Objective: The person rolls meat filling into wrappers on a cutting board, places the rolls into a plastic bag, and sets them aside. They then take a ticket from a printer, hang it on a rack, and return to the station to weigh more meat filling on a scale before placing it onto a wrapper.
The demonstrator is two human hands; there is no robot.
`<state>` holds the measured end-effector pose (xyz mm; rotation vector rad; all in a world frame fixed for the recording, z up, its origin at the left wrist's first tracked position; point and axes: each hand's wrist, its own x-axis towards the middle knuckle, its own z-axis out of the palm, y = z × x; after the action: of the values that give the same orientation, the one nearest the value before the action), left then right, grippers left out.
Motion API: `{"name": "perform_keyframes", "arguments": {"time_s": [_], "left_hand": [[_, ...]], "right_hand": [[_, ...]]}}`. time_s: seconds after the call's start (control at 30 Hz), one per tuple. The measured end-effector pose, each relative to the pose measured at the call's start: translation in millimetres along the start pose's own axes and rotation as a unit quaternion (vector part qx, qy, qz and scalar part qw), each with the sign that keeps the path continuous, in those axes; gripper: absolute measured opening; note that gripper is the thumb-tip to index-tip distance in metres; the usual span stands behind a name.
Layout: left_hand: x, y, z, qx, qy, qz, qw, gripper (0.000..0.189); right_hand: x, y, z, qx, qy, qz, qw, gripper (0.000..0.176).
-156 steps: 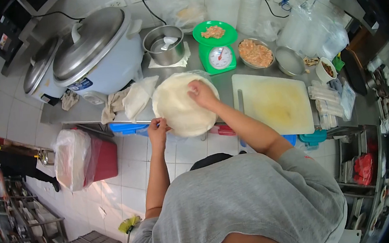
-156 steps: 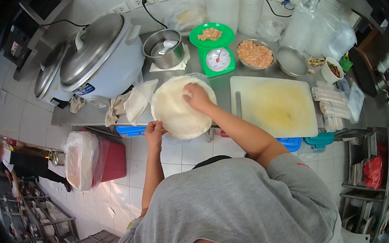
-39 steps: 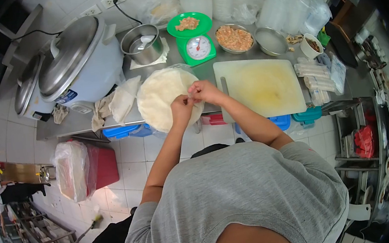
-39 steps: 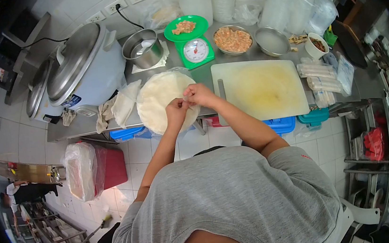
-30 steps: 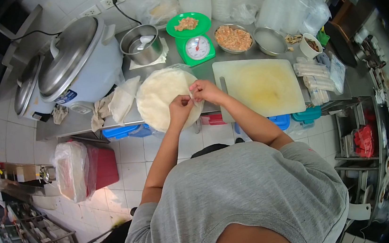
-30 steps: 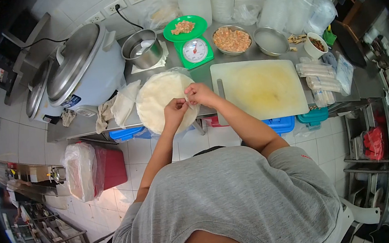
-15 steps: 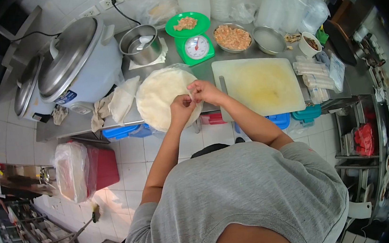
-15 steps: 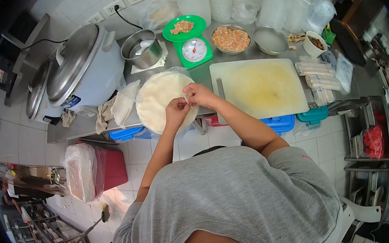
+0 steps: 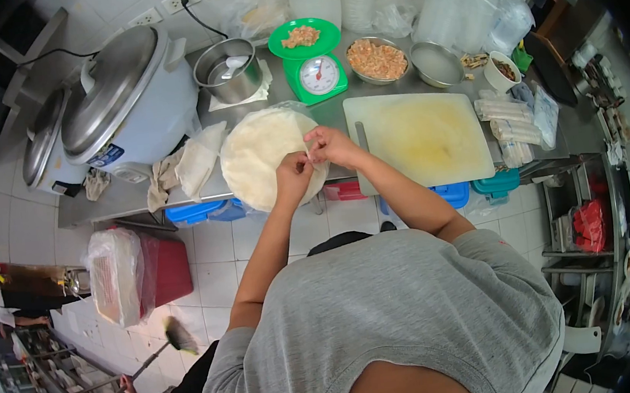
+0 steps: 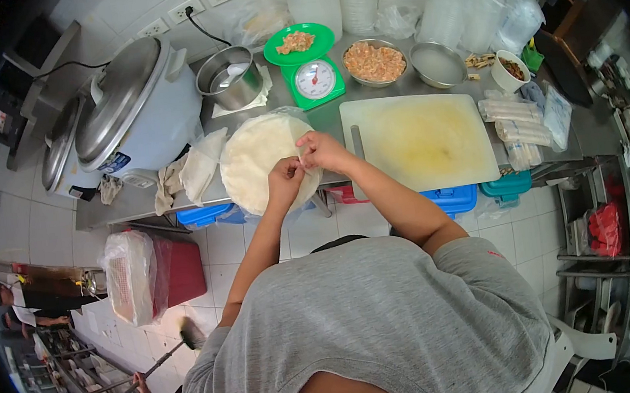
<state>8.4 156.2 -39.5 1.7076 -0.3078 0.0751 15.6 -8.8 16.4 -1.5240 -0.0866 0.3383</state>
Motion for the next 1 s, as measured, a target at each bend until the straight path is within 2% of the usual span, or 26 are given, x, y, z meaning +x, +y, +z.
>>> {"name": "perform_keyframes", "arguments": {"time_s": [0.2,0.3,0.4,0.5,0.6,0.7,0.8,0.9,1.0], "left_hand": [[0,-1,-1,0.046,0.002,0.029,0.999,0.013],[0,-11,0,-0.002,-0.006,0.039,0.999,0.013],[-1,3,4,-0.035,0.0,0.011,0.999,0.012],[-1,13,-2,0.024,-0.028,-0.035,0.999,0.017],[3,-2,-8,0.029,-0.021,-0.062,0.997,0.014],[6,21,-18,0.002,0.014,-0.124,0.992,0.014],[11,26,-27,-0.117,0.006,-0.224,0.968,0.015],[12,29,-36,-0.206,-0.017,-0.246,0.947,0.02],[11,28,-38,-0.247,-0.033,-0.252,0.935,0.023]], "right_hand": [[0,3,1,0.007,-0.004,0.002,1.0,0.041],[-7,-10,5,-0.007,0.016,0.027,0.999,0.044],[-8,-9,3,0.017,0.023,0.032,0.999,0.05],[-12,-16,8,0.031,0.03,0.031,0.999,0.054],[-15,-16,13,0.072,0.051,0.018,0.996,0.057],[-12,-4,10,0.021,0.064,-0.021,0.998,0.058],[-10,14,8,-0.146,0.064,-0.059,0.985,0.061],[-17,16,18,-0.156,0.06,-0.081,0.983,0.066],[-25,6,30,-0.14,0.046,-0.058,0.987,0.066]]}}
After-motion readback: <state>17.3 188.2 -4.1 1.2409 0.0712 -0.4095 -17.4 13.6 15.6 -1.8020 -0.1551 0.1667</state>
